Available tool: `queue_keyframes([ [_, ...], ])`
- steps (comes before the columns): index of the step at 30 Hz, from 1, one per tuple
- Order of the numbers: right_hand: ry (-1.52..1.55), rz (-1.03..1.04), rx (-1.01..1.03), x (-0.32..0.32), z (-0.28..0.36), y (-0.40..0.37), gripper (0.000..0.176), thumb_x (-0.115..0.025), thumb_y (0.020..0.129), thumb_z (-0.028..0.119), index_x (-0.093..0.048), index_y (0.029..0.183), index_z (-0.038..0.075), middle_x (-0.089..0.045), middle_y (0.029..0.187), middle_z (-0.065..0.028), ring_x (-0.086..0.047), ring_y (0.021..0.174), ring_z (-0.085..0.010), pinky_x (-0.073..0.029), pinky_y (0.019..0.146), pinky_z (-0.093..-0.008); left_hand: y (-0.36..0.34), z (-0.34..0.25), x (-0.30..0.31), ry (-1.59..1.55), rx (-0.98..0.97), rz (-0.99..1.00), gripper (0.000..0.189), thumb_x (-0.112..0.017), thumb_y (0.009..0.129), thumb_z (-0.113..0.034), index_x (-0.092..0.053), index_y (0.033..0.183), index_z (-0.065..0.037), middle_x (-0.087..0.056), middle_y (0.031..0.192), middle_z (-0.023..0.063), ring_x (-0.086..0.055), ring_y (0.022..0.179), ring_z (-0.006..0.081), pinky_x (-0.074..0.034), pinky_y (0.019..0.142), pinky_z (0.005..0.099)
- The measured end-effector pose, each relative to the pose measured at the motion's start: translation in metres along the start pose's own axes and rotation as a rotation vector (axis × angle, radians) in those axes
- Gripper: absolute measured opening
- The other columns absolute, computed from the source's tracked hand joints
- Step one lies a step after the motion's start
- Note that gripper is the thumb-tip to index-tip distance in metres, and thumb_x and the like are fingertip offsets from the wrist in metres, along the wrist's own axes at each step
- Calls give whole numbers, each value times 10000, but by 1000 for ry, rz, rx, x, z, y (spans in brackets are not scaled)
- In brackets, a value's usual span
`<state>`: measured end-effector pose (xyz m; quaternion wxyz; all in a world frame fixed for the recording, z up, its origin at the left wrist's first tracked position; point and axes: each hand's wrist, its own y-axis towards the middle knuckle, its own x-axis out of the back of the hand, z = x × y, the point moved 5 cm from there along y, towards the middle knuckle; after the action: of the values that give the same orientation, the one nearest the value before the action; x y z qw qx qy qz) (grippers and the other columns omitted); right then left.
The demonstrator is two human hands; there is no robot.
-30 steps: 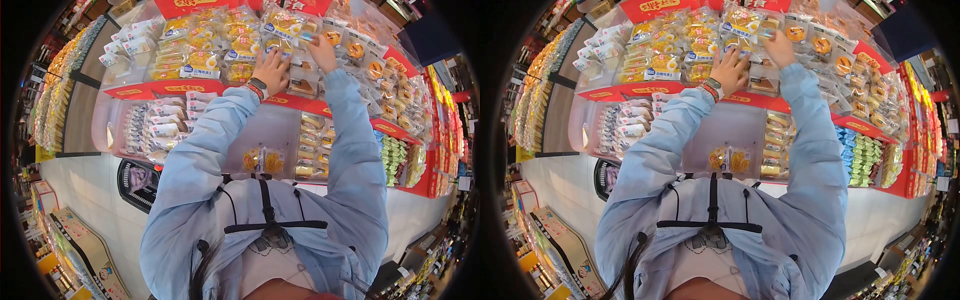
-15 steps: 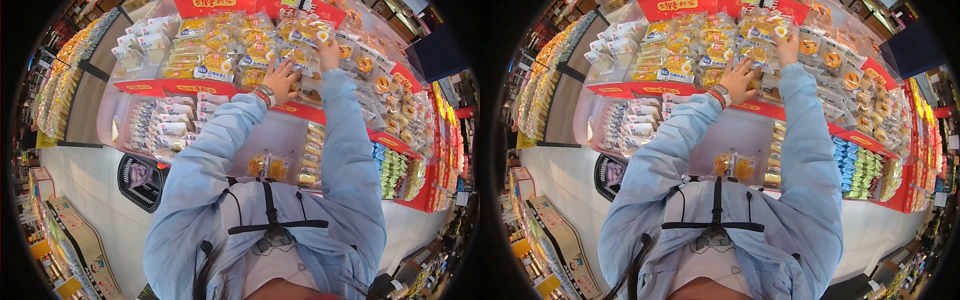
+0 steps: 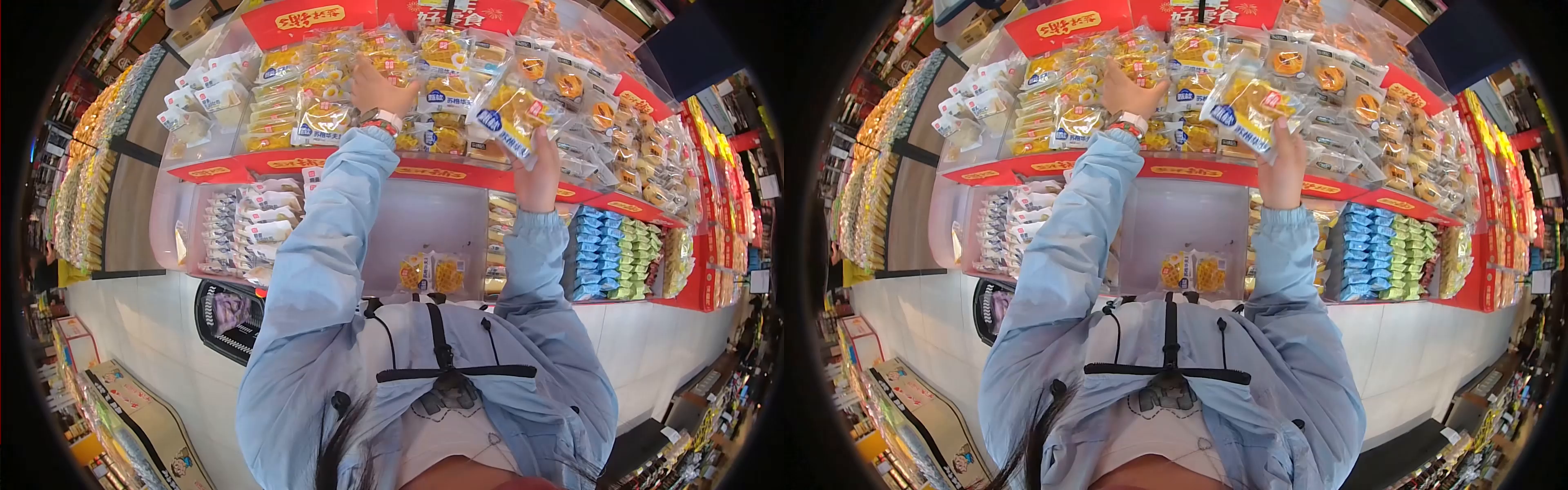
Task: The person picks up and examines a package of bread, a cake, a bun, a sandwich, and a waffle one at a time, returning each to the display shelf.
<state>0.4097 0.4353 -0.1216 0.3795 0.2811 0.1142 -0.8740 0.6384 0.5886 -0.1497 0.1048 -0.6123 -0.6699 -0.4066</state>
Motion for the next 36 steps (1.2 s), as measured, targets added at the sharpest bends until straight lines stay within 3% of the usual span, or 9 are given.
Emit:
queue_keyframes([
  [6,79,-1,41,-23,-1,-33,206,-551,874,212,-508,971,35,-568,959,-53,-587,898,-184,-484,775,-380,0,5,-1,-61,-96,63,1053,-720,599,-494,-168,1371,-37,-334,1323,220,-351,1201,357,-279,980,477],
  [12,95,75,33,-56,8,-50,202,-566,866,195,-518,942,15,-583,928,-65,-597,828,-148,-482,765,-301,-18,-3,9,371,-50,-251,936,-649,671,-528,-241,1351,-30,-363,1289,247,-345,1196,353,-256,984,452],
  [15,57,60,-4,-68,18,-72,217,-581,859,199,-520,959,16,-599,879,-56,-596,796,-122,-476,714,-257,-39,-14,54,-521,31,43,707,-550,793,-483,-360,1281,-8,-467,1190,215,-436,1117,288,-324,939,408],
  [17,18,66,42,-75,21,-83,221,-567,868,182,-536,989,0,-609,887,-51,-576,762,-85,-451,667,-220,-86,-42,104,-1404,370,601,491,-383,924,-377,-436,1194,30,-501,1147,145,-454,1068,183,-322,933,313],
  [22,-12,178,-78,-94,16,-118,214,-548,884,195,-577,946,-8,-622,805,-24,-563,674,-53,-438,585,-197,-146,-54,191,-1203,188,721,390,-400,926,-359,-538,1009,-4,-567,750,37,-518,590,69,-404,498,198],
  [26,-132,173,-13,-105,18,-144,234,-530,895,227,-592,889,2,-616,777,-17,-557,660,-45,-435,572,-193,-167,-51,213,-1258,285,670,331,-455,918,-327,-545,895,-9,-552,658,4,-470,476,30,-347,395,172],
  [29,-193,208,-40,-105,20,-157,255,-515,902,240,-597,856,2,-614,752,-19,-558,646,-47,-433,565,-191,-179,-42,227,-1274,347,672,344,-447,920,-331,-547,902,-3,-555,650,5,-456,447,28,-330,373,167],
  [33,-146,240,-204,-99,13,-166,248,-509,897,227,-590,876,-7,-612,741,-41,-574,621,-72,-448,535,-211,-179,-37,230,-1371,498,691,415,-442,917,-290,-437,1208,5,-568,634,17,-428,368,34,-301,311,162],
  [36,-178,240,-91,-100,11,-176,277,-520,883,240,-564,943,-27,-611,772,-82,-586,598,-94,-467,497,-226,-179,-27,232,-1416,327,655,520,-419,911,-202,-223,1373,-66,-603,721,62,-500,440,61,-363,355,174],
])
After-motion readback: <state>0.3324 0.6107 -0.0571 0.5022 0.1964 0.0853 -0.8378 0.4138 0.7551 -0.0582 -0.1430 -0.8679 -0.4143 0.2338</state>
